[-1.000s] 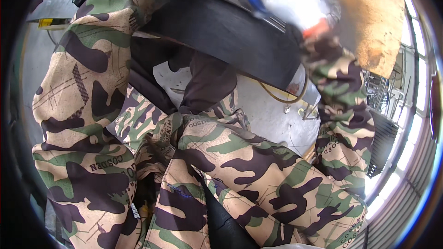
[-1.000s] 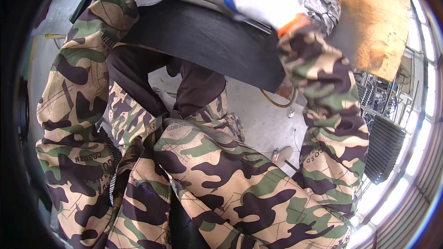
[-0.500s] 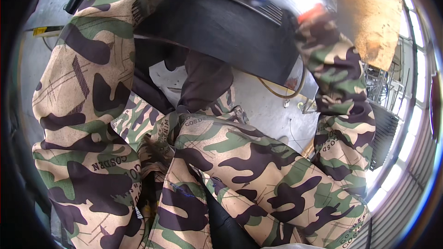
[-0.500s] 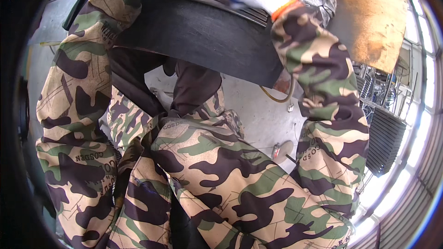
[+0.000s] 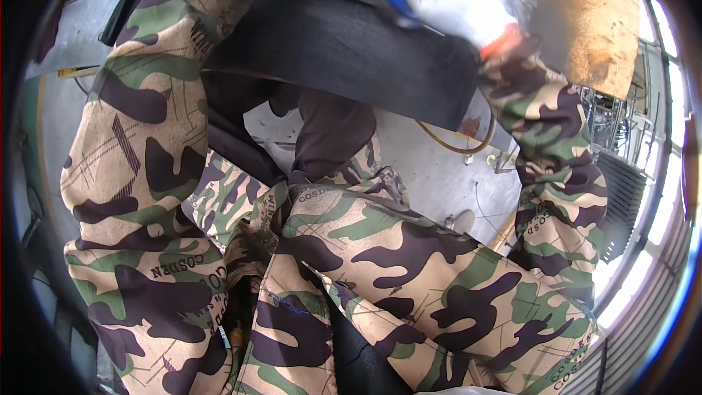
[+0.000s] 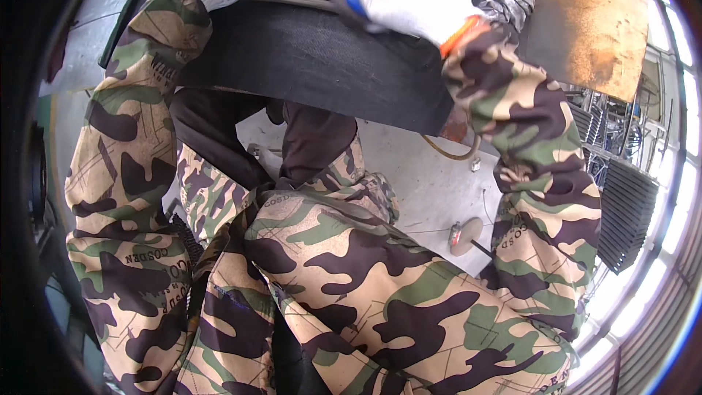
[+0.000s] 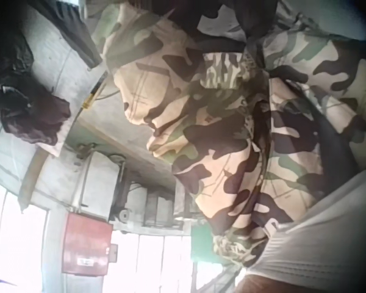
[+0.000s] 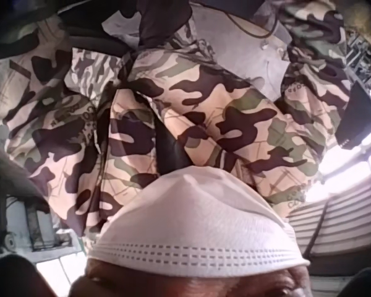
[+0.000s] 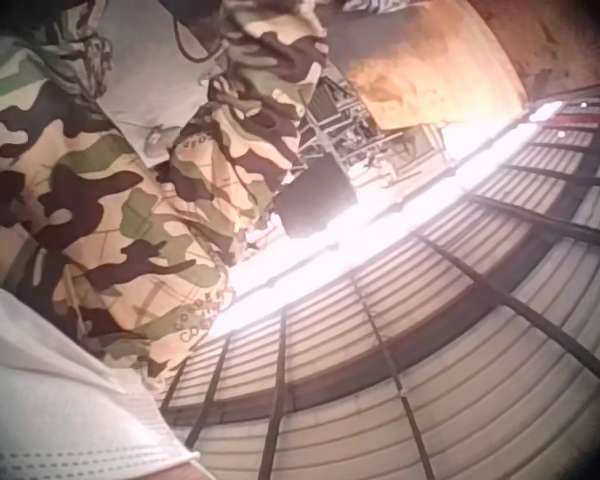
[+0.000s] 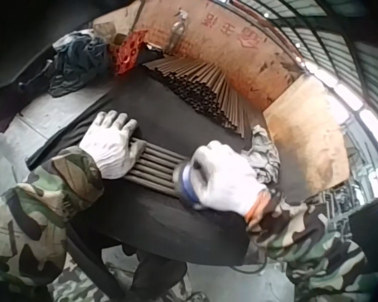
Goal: Using a handheld power grinder to smooth or finish several curved metal tubes on a workbench.
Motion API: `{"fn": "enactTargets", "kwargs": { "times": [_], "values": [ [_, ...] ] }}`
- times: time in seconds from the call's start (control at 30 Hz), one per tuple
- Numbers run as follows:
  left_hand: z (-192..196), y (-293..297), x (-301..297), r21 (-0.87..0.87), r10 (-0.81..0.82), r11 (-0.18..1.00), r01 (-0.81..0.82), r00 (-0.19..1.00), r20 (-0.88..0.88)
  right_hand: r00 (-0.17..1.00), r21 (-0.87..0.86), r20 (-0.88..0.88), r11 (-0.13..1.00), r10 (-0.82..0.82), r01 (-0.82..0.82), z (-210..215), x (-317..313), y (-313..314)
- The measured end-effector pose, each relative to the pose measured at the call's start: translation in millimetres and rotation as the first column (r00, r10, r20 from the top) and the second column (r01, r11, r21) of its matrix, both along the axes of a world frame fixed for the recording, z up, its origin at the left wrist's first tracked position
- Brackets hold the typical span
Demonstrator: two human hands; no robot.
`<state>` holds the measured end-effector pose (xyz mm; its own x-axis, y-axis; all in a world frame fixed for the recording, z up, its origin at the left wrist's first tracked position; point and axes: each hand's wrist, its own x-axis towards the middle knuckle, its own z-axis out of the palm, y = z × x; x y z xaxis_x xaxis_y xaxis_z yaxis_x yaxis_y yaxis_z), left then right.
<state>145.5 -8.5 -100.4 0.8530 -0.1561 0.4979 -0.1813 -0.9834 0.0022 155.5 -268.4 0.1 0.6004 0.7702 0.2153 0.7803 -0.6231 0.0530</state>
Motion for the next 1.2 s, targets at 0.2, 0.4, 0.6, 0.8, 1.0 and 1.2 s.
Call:
{"fn": "enactTargets", "kwargs": {
  "times": [0.2,0.4,0.6,0.8,1.0,1.2],
  "values": [
    [-3.2,1.3,-6.4,-0.084,-0.010,0.996,0.003,0.997,-0.081,0.992,0.041,0.054,0.993,-0.117,0.115,-27.2,35.9,-8.9],
    [-16.1,8.4,20.4,0.171,-0.097,0.980,0.104,0.994,-0.048,0.998,-0.037,-0.048,0.998,-0.044,0.042,2.7,4.3,-40.7],
    [-14.9,11.6,10.2,0.099,-0.083,0.991,0.090,0.994,-0.074,0.987,-0.103,-0.081,0.986,-0.142,0.134,-1.0,2.9,-41.6],
    [-18.6,15.0,10.0,0.119,-0.112,0.986,0.116,0.993,-0.041,0.986,-0.046,-0.066,0.988,-0.153,0.151,-8.5,20.6,-48.0],
    [-8.8,8.5,4.3,0.094,-0.077,0.991,0.099,0.975,-0.209,0.982,-0.099,-0.150,0.990,-0.114,0.100,-4.6,9.6,-56.5],
    [-8.3,9.4,-7.3,0.122,-0.153,0.980,0.159,0.986,-0.060,0.979,-0.112,-0.188,0.992,-0.077,0.057,-0.6,-4.5,-58.8]
  ]
}}
